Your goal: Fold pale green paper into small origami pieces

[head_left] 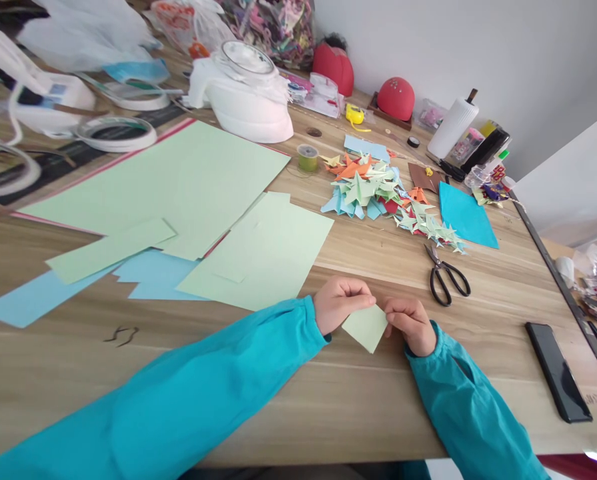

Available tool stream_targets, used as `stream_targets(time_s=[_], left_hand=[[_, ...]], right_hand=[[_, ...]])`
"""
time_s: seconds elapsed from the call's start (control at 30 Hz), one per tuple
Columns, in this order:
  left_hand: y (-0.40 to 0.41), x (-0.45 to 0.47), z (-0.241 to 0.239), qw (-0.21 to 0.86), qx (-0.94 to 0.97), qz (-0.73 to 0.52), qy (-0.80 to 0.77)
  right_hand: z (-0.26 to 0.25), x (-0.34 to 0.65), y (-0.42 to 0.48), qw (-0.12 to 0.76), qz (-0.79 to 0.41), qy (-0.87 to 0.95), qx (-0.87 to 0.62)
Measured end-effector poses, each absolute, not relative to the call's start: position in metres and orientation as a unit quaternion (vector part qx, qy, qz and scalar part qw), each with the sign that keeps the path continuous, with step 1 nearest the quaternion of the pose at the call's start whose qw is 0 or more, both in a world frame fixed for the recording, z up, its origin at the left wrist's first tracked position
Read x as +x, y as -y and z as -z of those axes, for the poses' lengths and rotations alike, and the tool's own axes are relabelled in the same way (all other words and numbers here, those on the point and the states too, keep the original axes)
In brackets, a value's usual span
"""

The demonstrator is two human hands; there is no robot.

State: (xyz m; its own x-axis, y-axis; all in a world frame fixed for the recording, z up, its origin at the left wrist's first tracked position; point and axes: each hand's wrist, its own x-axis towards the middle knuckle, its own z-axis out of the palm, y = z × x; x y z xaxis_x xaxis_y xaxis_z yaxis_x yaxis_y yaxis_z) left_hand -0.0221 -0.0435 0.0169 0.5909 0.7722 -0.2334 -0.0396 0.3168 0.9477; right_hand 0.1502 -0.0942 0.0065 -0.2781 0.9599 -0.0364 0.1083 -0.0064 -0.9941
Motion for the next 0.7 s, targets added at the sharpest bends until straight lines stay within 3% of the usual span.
stream_targets(time_s=[0.37,0.57,0.7], left_hand=[[0.043,-0.0188,-0.0151,0.755,0.432,-0.324,-0.373],[0.0361,-0.0206,-0.0172,0.738,0.392,-0.383,-0.393],[0.0383,-0.02,-0.0155,0.736,0.416,-0.377,-0.379]], right_hand=[[-0.0054,0.1456,0.0951,0.427,-0.603,0.479,-0.474],[-0.0078,0.1472,0.092,0.487,-0.569,0.486,-0.451],[-0.0091,0.1457,0.0942,0.458,-0.548,0.514,-0.475]])
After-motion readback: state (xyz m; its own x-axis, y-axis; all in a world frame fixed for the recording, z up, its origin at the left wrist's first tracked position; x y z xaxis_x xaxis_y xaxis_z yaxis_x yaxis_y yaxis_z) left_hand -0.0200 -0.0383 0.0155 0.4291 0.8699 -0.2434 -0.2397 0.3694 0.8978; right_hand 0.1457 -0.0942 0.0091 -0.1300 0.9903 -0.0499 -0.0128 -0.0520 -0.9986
